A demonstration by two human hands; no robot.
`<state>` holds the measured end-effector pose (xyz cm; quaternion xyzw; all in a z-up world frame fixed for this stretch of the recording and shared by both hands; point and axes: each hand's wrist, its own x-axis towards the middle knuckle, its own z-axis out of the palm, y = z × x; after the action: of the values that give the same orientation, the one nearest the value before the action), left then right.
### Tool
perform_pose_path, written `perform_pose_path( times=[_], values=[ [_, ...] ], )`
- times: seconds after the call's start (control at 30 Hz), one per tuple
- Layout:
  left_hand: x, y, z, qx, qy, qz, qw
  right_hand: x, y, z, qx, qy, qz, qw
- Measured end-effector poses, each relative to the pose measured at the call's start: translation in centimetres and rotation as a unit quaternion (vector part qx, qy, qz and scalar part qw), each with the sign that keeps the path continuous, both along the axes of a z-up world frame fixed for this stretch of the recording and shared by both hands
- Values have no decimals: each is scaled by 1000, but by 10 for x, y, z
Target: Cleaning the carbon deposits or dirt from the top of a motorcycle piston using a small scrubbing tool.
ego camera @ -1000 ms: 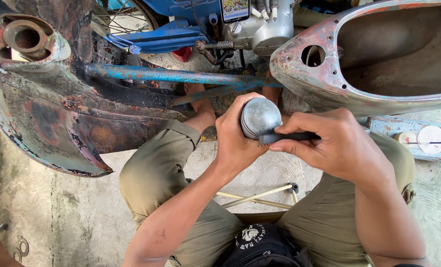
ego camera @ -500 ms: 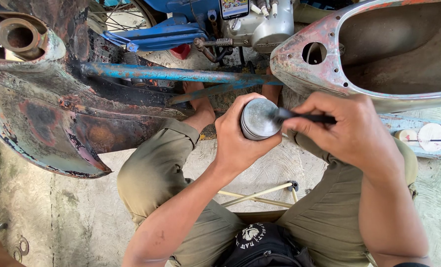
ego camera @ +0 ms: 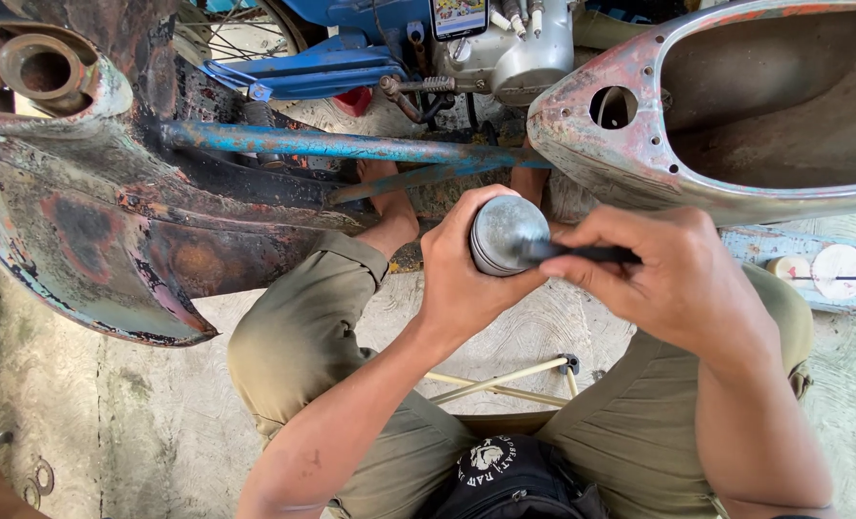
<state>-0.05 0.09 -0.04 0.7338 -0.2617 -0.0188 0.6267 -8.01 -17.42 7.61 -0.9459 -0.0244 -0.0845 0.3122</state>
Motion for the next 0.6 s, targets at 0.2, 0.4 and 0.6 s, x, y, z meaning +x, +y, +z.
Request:
perform_pose_path(
  times=[0.2, 0.4, 0.6],
  values=[
    [-1, -1, 4, -10, -9, -1, 1000, 1, -5, -1, 8, 28, -9, 1000],
    [1, 1, -2, -9, -15, -22, 1000, -2, 2, 0, 33, 20, 25, 999],
    [-1, -1, 1, -7, -5, -1, 1000, 0, -1, -4, -17, 12, -41, 999]
  ],
)
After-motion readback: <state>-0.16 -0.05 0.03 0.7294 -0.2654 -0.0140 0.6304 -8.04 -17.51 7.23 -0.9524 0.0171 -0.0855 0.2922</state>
